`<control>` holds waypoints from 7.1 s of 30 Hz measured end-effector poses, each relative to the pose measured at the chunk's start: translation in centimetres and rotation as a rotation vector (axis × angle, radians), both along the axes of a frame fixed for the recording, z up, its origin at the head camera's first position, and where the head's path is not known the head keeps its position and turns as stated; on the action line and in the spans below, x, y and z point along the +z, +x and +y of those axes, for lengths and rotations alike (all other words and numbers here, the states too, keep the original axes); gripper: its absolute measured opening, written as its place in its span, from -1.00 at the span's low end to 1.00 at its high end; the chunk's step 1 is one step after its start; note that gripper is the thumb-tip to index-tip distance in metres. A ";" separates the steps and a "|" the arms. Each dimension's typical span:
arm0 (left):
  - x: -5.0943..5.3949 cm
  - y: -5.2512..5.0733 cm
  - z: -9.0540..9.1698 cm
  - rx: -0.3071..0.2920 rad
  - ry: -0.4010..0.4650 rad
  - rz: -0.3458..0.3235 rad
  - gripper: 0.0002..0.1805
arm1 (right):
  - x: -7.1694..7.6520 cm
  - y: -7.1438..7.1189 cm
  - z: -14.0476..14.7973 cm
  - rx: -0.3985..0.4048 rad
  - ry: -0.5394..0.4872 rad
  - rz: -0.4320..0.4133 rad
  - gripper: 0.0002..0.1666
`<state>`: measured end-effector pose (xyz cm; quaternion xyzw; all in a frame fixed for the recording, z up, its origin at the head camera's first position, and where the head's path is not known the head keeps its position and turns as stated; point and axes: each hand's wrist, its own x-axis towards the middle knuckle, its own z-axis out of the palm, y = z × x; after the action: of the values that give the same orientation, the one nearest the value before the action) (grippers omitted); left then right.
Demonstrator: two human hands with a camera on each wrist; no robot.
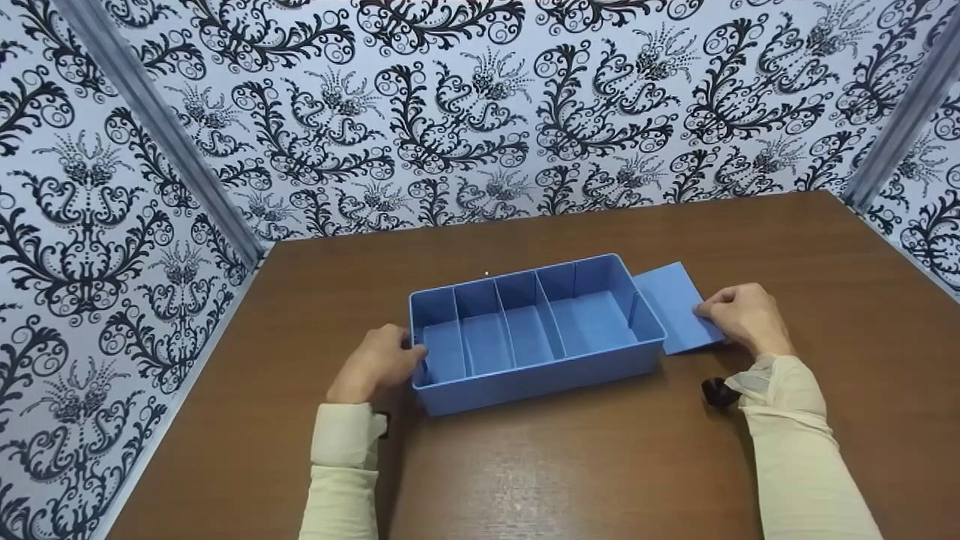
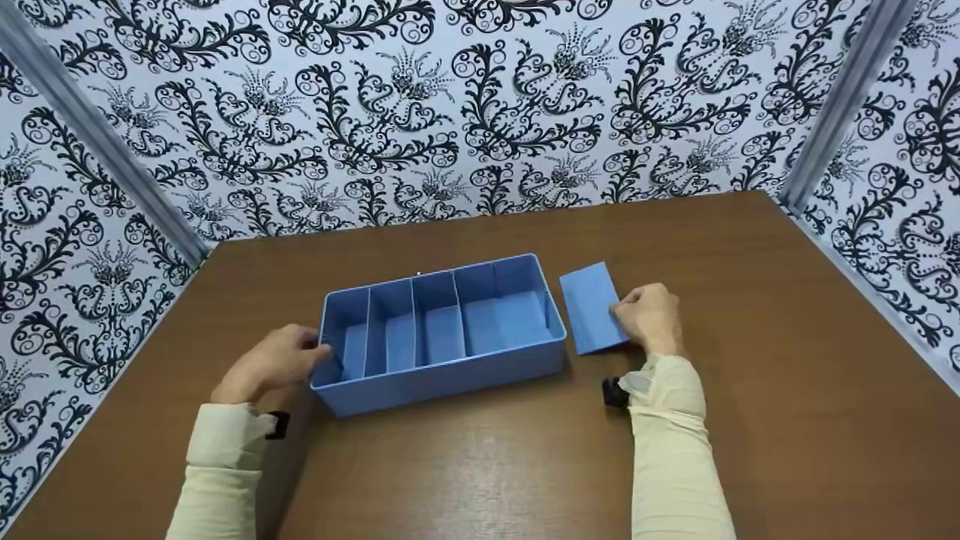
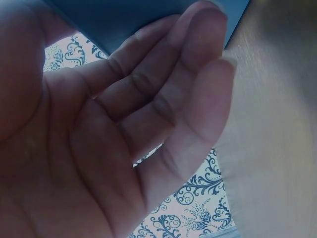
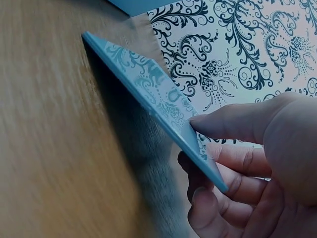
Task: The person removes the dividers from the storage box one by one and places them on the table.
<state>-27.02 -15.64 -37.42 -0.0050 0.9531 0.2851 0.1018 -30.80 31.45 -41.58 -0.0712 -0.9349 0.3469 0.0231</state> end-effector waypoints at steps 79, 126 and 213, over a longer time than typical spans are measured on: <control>-0.2 -0.3 0.1 0.017 -0.015 -0.026 -0.65 | 8.1 2.5 -7.9 0.135 -0.046 0.188 -0.71; -0.1 -0.2 0.1 0.016 -0.002 -0.030 -0.71 | 4.3 1.4 -18.1 0.394 0.064 0.162 -0.78; -0.2 -0.2 0.1 0.004 -0.037 0.003 -0.69 | 4.7 1.9 -18.7 0.370 0.044 0.307 -0.78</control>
<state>-27.25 -15.55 -37.60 -0.0084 0.9583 0.2677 0.0995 -28.92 12.71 -36.89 0.1553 -0.9249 0.3315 0.1028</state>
